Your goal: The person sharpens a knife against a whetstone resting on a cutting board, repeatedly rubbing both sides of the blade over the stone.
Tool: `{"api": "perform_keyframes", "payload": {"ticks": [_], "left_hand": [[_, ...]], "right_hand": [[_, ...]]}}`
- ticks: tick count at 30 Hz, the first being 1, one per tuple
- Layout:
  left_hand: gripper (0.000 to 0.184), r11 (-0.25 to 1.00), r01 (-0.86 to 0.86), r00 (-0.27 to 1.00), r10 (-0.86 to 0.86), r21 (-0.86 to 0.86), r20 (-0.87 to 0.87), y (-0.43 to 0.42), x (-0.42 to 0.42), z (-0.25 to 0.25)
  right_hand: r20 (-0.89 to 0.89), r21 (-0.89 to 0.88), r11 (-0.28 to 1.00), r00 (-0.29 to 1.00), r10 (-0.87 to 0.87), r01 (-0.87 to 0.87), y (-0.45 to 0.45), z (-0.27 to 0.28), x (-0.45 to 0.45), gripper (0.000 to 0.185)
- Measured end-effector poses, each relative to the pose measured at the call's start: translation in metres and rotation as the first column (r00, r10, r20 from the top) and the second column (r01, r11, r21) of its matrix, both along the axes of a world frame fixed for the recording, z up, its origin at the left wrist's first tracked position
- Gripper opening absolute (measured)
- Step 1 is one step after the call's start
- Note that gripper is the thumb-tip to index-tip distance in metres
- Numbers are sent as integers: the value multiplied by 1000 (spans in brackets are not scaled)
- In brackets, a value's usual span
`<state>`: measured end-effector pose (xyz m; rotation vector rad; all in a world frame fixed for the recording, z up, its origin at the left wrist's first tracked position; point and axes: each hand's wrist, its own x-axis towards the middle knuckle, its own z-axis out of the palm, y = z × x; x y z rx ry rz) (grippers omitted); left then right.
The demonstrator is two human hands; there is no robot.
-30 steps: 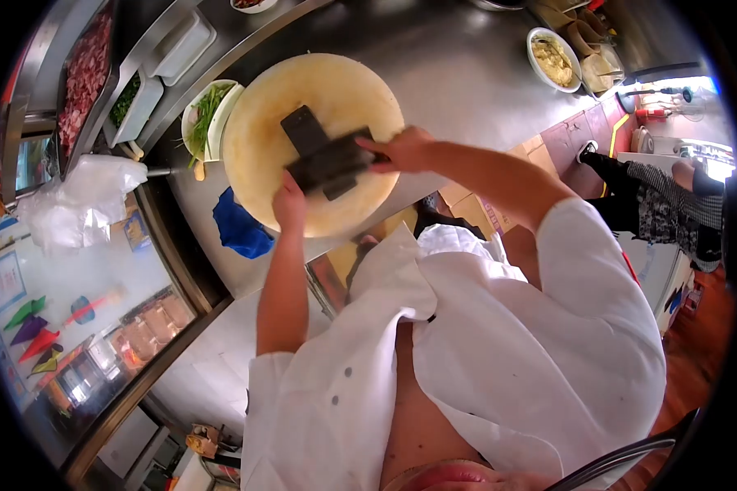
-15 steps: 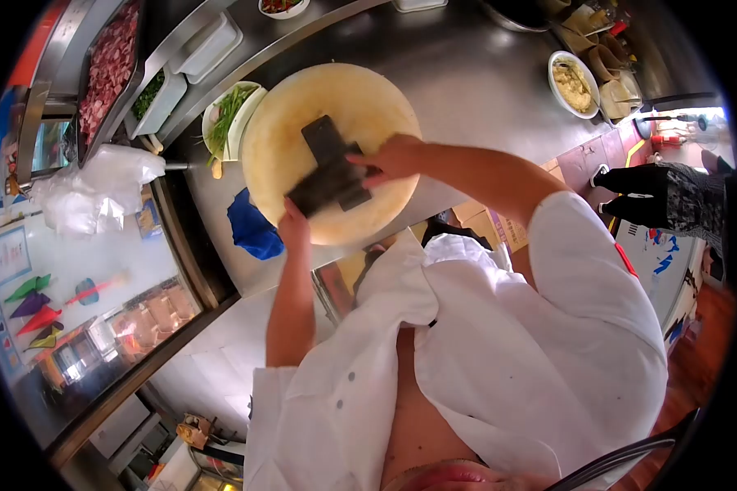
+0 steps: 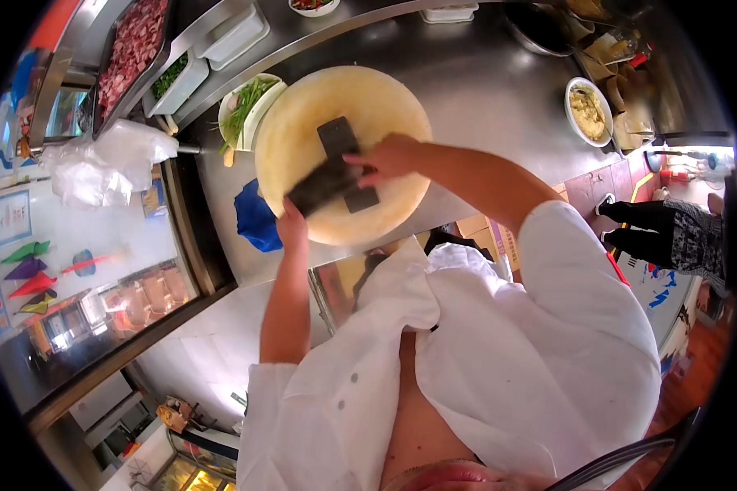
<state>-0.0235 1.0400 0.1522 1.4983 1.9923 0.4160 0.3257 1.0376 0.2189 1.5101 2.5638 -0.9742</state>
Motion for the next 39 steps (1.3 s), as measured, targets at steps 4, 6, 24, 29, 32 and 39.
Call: {"api": "perform_keyframes", "payload": {"ticks": [4,6,24,29,32,39], "left_hand": [[88,1000,-22,997,22,3,71,11,0,1],[82,1000,20,998,-20,-14,-53,-32,-2,15],[78,995,87,996,-85,54,-39,-85,-11,21],[82,995,-3,988,-13,-101,-156,31,1,3],[83,987,158,978,-151,39,-145,47,9,1],[76,963,251,967,-245,97,-66,-64,25,5]], "right_hand": [[112,7,1000,994,-16,16,14,5,-2,83],[-66,-28,1000,998,-4,2,-27,-10,-5,83],[183,-162,987,983,23,7,-72,21,-21,85],[65,-101,993,997,-52,59,-12,10,-15,84],[205,-88,988,973,-106,126,-4,32,-13,83],[97,-5,983,979,-182,183,-130,15,7,81]]}}
